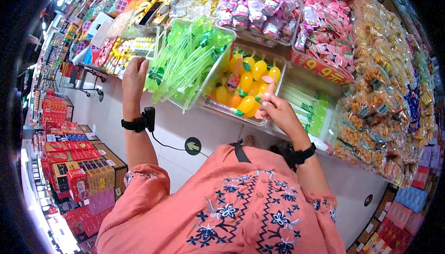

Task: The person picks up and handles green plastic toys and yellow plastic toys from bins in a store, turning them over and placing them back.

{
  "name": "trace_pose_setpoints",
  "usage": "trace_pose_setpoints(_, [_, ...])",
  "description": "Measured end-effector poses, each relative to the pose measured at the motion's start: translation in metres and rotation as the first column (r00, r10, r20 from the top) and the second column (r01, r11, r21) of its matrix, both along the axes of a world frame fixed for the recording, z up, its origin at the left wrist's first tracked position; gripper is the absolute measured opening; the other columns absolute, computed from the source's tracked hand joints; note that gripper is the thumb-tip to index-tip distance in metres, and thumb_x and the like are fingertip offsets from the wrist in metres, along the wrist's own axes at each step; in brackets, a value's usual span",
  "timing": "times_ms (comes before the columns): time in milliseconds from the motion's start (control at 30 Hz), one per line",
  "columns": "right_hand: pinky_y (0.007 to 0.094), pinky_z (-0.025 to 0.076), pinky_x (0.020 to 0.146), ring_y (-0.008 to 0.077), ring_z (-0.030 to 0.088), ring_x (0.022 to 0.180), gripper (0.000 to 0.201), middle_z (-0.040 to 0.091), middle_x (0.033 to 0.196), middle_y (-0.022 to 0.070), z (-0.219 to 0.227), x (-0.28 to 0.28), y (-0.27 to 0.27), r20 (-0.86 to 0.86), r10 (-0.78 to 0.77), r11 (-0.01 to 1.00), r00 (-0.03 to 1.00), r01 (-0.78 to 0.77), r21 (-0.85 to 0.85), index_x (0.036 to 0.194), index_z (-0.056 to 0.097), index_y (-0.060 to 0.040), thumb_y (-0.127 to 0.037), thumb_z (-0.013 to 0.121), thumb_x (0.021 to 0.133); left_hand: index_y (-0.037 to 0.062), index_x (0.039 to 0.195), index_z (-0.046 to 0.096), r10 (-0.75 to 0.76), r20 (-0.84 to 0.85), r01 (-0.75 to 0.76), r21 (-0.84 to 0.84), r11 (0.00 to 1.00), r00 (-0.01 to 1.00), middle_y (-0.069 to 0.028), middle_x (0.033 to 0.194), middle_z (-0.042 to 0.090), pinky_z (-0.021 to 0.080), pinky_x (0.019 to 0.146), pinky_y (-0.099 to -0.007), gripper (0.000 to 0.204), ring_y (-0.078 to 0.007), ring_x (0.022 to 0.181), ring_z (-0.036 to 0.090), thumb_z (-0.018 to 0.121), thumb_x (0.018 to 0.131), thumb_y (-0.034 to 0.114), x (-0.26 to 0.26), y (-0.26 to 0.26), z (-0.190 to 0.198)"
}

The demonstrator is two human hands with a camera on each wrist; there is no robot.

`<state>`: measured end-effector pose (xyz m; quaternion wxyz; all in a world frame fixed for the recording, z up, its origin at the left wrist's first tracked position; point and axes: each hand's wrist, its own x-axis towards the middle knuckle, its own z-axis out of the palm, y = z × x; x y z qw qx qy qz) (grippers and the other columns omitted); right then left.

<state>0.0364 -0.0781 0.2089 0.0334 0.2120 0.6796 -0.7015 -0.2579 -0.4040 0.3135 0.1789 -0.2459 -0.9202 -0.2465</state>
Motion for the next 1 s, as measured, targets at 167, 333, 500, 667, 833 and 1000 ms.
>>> trace_pose_setpoints(167, [0.0262,0.052,0.072,0.0115,0.063,0.079,0.024,0.067,0.092,0.0065,0.003,-0.001,-0.002,0.034,-0.009,1.000,0.999,0.009,0.016,0.111,0.062,0.0004,-0.018,0.052,0.098,-0.0012,0.104,0.067,-0.011,0.273,0.005,0.026,1.000,0.962,-0.0206,0.094,0.070,0.051,0.079,-0.0382,0.031,-0.0327,0.086,0.068,0.064,0.091,0.027,-0.049,-0.004,-0.024])
trace_pose_setpoints(333, [0.0258,0.052,0.072,0.0113,0.063,0.080,0.026,0.066,0.095,0.0062,-0.001,-0.001,0.001,0.041,-0.031,0.999,0.999,0.031,-0.022,0.116,0.060,0.0000,-0.019,0.052,0.099,-0.0035,0.102,0.068,-0.022,0.395,0.049,-0.059,0.997,0.918,-0.0167,0.090,0.071,0.051,0.075,-0.0340,0.030,-0.0230,0.082,0.067,0.066,0.090,0.024,-0.068,-0.003,-0.033])
trace_pose_setpoints(500, [0.0255,0.052,0.073,0.0117,0.064,0.080,0.027,0.065,0.095,0.0069,-0.005,-0.006,-0.001,0.054,-0.012,0.999,0.998,0.014,-0.029,0.117,0.059,0.0005,-0.019,0.053,0.099,-0.0021,0.097,0.069,-0.051,0.397,0.071,-0.036,0.997,0.916,-0.0163,0.089,0.072,0.052,0.076,-0.0351,0.028,-0.0266,0.083,0.069,0.068,0.087,0.025,-0.067,-0.007,-0.037])
trace_pose_setpoints(667, [0.0268,0.054,0.071,0.0129,0.066,0.080,0.028,0.066,0.095,0.0080,-0.004,-0.011,-0.009,0.024,0.025,0.999,0.999,-0.025,-0.023,0.117,0.060,0.0011,-0.019,0.052,0.099,-0.0025,0.094,0.068,0.009,0.335,0.042,-0.144,0.989,0.942,-0.0200,0.083,0.070,0.052,0.073,-0.0385,0.033,-0.0315,0.078,0.069,0.065,0.084,0.029,-0.049,-0.004,-0.026])
trace_pose_setpoints(833, [0.0273,0.054,0.071,0.0131,0.066,0.081,0.028,0.067,0.097,0.0084,0.003,-0.023,-0.012,0.025,0.097,0.995,0.995,-0.097,-0.009,0.116,0.060,0.0012,-0.019,0.053,0.099,-0.0014,0.096,0.069,0.077,0.283,-0.097,0.060,0.993,0.956,-0.0153,0.085,0.072,0.052,0.075,-0.0340,0.030,-0.0215,0.079,0.069,0.066,0.087,0.027,-0.039,-0.022,-0.006])
trace_pose_setpoints(1000, [0.0275,0.055,0.073,0.0140,0.067,0.085,0.030,0.067,0.099,0.0077,0.033,-0.040,-0.025,-0.036,0.153,0.988,0.988,-0.153,0.000,0.116,0.060,0.0015,-0.023,0.056,0.099,-0.0038,0.103,0.066,0.142,0.109,-0.173,0.365,0.915,0.984,-0.0069,0.082,0.067,0.049,0.067,-0.0271,0.029,-0.0117,0.072,0.060,0.064,0.094,0.024,-0.010,-0.039,0.033])
